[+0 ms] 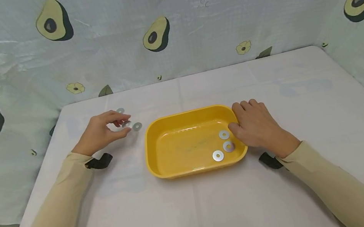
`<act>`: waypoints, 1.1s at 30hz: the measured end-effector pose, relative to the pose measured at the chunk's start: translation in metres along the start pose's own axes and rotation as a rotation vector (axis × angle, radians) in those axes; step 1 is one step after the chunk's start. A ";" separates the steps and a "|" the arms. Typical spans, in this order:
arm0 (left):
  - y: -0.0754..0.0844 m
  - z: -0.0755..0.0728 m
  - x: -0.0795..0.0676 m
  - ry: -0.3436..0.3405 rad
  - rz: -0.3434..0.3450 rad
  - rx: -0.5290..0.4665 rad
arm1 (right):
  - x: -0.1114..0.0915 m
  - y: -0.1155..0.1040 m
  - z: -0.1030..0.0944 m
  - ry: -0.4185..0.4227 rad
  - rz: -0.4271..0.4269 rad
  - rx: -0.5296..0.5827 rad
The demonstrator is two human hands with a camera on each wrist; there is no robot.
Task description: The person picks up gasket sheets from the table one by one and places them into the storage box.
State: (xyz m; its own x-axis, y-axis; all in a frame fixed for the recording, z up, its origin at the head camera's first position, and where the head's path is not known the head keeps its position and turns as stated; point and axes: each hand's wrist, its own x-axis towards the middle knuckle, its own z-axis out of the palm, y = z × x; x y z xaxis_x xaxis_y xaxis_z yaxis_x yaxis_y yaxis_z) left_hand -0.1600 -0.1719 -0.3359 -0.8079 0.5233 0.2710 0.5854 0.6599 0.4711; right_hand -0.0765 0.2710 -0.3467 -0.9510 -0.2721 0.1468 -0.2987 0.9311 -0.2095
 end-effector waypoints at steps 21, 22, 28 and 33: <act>0.086 -0.007 0.035 0.009 0.403 0.091 | 0.000 0.001 0.001 0.004 -0.012 -0.005; 0.090 -0.005 0.037 0.005 0.417 0.095 | 0.000 0.002 0.001 0.006 -0.015 -0.005; 0.113 0.005 0.048 -0.029 0.504 0.093 | 0.000 0.003 0.000 0.014 -0.024 -0.003; 0.126 0.018 0.055 -0.071 0.564 0.055 | 0.001 0.003 0.000 -0.001 -0.020 0.005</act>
State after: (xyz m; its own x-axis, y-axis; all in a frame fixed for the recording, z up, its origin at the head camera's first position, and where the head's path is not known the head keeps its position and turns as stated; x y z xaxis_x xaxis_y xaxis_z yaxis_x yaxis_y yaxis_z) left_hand -0.1293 -0.0503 -0.2765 -0.3642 0.8364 0.4095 0.9289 0.2943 0.2249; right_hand -0.0778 0.2732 -0.3476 -0.9450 -0.2908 0.1496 -0.3179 0.9242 -0.2114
